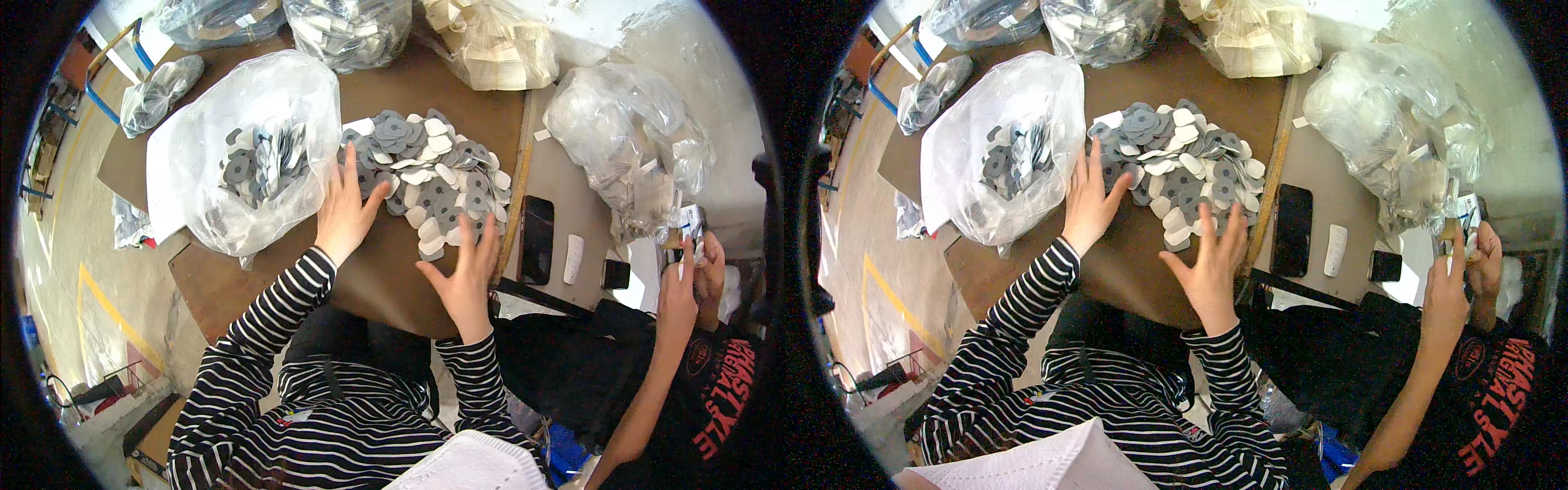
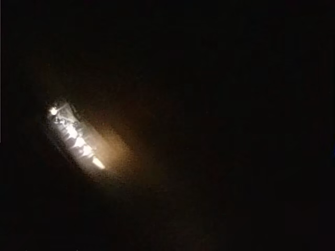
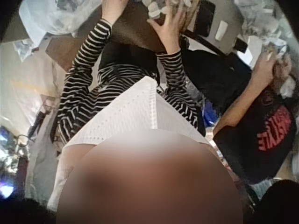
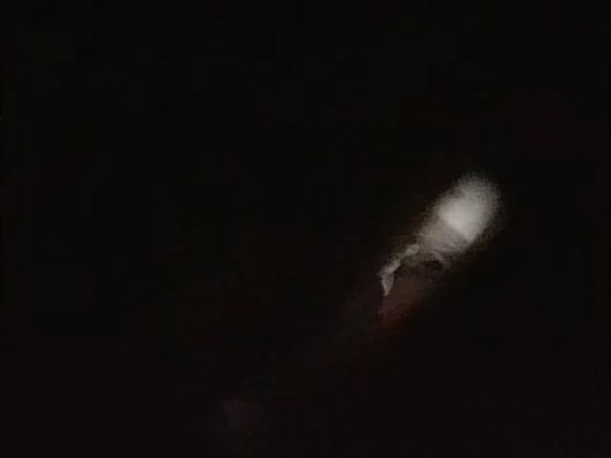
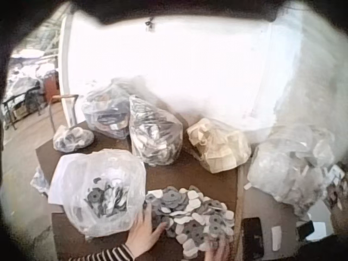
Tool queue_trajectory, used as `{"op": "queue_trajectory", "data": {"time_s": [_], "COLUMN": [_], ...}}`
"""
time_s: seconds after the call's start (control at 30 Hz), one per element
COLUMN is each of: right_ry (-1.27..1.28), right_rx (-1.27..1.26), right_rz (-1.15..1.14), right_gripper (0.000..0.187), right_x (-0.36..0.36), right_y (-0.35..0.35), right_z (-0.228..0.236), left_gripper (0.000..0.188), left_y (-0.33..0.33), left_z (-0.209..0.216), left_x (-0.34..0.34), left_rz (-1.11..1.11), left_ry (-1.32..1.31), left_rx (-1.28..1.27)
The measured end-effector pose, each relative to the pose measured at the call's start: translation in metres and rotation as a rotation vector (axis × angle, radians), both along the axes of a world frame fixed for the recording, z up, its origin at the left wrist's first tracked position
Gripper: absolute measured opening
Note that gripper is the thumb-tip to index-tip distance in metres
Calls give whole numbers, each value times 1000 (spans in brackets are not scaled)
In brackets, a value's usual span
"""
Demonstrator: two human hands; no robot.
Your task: The person picks up small gray and white foam pieces from a table and a plastic bag, then presses them together to form assembled units. The person places the assembled units into a pile on the table and continues the process with additional pieces.
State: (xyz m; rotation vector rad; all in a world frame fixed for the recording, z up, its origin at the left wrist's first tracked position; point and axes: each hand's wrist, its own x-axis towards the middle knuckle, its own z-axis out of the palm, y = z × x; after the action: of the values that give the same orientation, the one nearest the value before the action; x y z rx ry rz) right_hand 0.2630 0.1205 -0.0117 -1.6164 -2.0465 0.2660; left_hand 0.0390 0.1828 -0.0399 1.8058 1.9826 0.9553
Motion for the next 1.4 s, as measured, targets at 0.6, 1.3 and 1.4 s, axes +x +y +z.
{"op": "queue_trajectory", "data": {"time_s": [0.6,1.3,1.4], "right_ry": [-234,-481,-424], "right_rx": [-4,134,136], "right_rz": [-41,-72,7], "right_gripper": [53,65,62], "right_x": [-14,-9,-12], "right_y": [75,76,70], "right_z": [-27,-33,-25], "left_gripper": [70,47,58], "left_y": [98,-5,-36], "left_z": [-19,75,67], "left_x": [57,3,-24], "left_rz": [-69,-159,148], "left_ry": [-200,-35,361], "left_rx": [218,427,297]}}
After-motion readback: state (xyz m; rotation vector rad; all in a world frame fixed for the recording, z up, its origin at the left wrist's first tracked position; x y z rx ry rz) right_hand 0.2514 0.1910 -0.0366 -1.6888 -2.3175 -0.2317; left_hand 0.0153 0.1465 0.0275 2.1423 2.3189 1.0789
